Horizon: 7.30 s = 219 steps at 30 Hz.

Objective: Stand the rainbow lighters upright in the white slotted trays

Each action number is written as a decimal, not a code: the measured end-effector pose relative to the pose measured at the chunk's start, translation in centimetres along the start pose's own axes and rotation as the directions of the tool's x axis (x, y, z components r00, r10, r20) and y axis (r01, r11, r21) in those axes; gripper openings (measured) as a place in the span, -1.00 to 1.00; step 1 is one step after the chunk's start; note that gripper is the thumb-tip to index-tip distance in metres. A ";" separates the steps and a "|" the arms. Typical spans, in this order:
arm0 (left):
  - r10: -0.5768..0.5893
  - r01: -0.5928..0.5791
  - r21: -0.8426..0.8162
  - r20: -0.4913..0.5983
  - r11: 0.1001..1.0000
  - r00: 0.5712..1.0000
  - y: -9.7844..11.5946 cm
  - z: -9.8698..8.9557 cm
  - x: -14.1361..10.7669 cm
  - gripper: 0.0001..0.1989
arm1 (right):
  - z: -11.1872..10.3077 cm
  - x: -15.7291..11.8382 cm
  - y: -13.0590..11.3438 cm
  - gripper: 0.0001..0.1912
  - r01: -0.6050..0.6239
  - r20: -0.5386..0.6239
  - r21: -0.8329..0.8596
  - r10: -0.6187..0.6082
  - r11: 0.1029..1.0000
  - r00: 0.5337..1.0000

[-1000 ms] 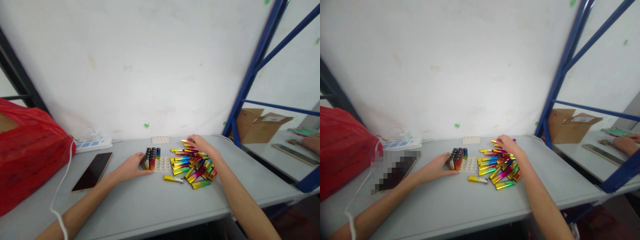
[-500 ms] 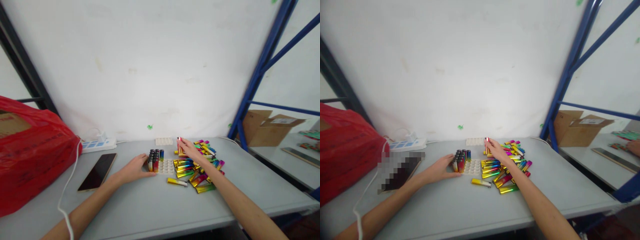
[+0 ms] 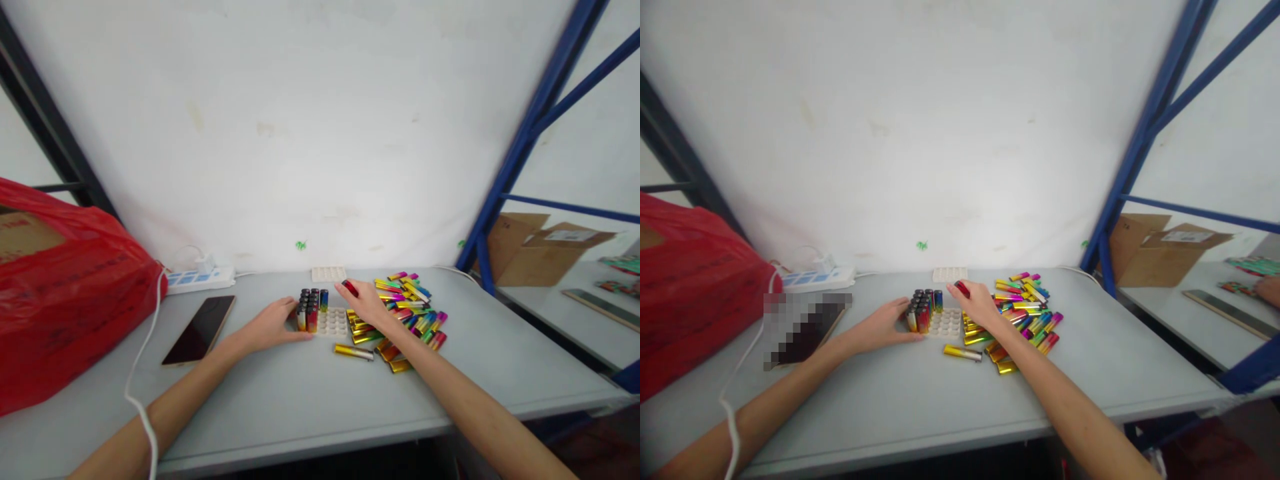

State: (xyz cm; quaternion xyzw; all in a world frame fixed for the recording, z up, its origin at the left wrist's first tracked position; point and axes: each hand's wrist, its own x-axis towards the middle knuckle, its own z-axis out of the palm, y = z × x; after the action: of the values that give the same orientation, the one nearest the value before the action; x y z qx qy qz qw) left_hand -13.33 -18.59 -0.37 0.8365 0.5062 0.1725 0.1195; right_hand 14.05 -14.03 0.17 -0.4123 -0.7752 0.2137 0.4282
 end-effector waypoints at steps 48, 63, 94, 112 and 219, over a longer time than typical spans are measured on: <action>0.058 -0.058 0.028 -0.007 0.998 0.998 0.1 0.2 0.0 -0.37 | -5.3 -7.8 -4.9 -0.78 0.408 0.559 -0.448 -0.106 0.796 0.822; 0.069 -0.069 0.027 0.013 0.997 0.998 0.1 0.2 0.0 -0.31 | -5.1 -9.9 -2.5 -0.73 0.341 0.378 -0.534 -0.142 0.774 0.915; 0.004 -0.003 -0.032 0.020 0.999 1.000 0.5 -0.1 -0.2 -0.34 | 0.5 -0.8 -1.4 -0.34 -0.481 0.273 0.611 0.403 0.629 0.873; 0.016 -0.016 -0.031 -0.002 0.999 1.000 0.5 -0.2 -0.2 -0.36 | -0.5 -2.0 -1.5 -0.40 -0.061 0.137 0.178 0.037 0.982 0.990; 0.018 -0.018 -0.039 -0.002 0.999 1.000 0.3 -0.1 -0.1 -0.39 | -1.1 -2.8 -1.4 -0.55 0.139 0.193 -0.039 -0.129 0.990 0.973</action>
State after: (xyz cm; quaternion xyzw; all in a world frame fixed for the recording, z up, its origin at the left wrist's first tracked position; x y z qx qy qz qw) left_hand -13.16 -18.78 -0.23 0.8384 0.4954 0.1840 0.1338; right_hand 15.14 -17.14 0.37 -0.3478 -0.8440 0.2024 0.3547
